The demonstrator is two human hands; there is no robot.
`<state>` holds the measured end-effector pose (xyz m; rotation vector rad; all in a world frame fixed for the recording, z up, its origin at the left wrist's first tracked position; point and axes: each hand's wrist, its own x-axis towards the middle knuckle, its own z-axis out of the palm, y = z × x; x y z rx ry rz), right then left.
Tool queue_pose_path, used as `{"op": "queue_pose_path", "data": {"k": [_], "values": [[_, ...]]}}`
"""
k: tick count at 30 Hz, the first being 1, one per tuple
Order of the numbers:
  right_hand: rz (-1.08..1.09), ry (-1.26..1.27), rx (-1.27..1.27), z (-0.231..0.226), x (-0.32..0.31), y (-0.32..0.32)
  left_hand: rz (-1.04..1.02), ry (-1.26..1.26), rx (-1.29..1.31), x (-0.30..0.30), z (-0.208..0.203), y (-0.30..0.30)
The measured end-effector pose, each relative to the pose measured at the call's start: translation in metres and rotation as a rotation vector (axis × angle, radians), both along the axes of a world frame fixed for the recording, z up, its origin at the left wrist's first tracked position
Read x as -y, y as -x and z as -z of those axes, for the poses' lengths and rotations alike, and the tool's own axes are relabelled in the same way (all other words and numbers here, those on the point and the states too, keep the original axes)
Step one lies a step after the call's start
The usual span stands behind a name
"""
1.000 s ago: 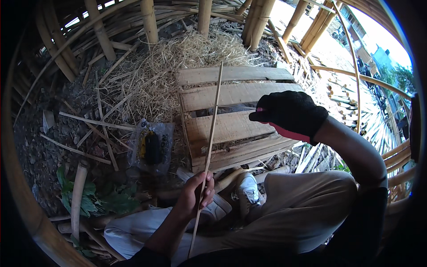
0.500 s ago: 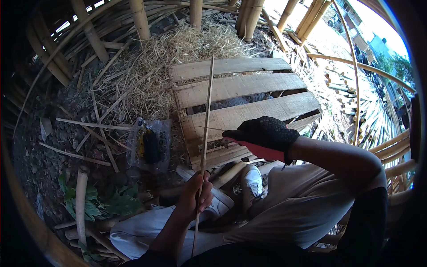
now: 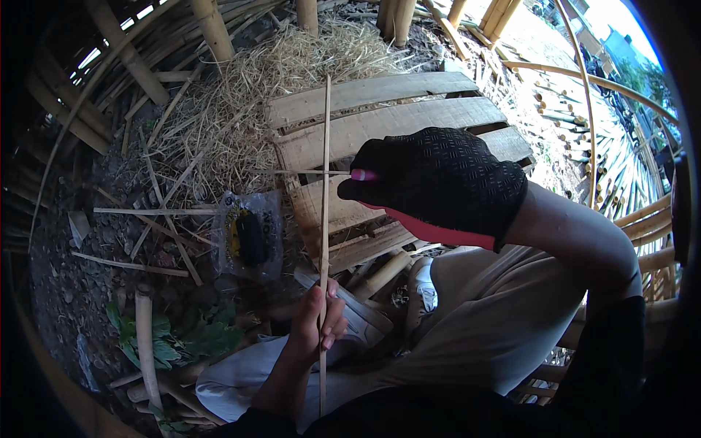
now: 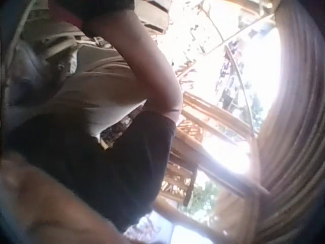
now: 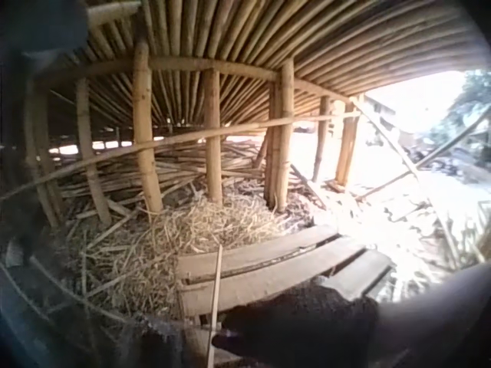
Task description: The person sits on the ground and uses a knife to shave and smooth a long bamboo stick. They hold the stick with the left hand and repeatedly draw the knife along its length with the right hand, rotating the stick to work different sides.
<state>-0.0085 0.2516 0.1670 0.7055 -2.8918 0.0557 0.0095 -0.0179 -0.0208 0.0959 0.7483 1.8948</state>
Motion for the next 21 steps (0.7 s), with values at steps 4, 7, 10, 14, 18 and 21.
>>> {"op": "queue_pose_path", "data": {"k": [4,7,10,14,18,21], "values": [[-0.055,-0.074,-0.019,0.007,0.006,-0.007,-0.003,0.009,0.017,0.001,0.002,-0.002],[0.114,0.011,0.17,0.02,0.015,-0.006,-0.04,0.068,-0.014,-0.002,0.001,-0.006],[0.28,0.048,0.264,0.035,0.024,0.005,-0.081,0.164,-0.084,-0.007,-0.006,-0.007],[0.566,0.085,0.549,0.063,0.027,0.022,-0.096,0.223,-0.086,-0.008,-0.01,-0.009],[0.51,0.063,0.603,0.074,0.035,0.018,-0.094,0.23,-0.046,-0.009,-0.008,-0.008],[0.467,0.096,0.667,0.068,0.042,0.014,-0.079,0.214,-0.019,-0.011,-0.008,-0.006]]}}
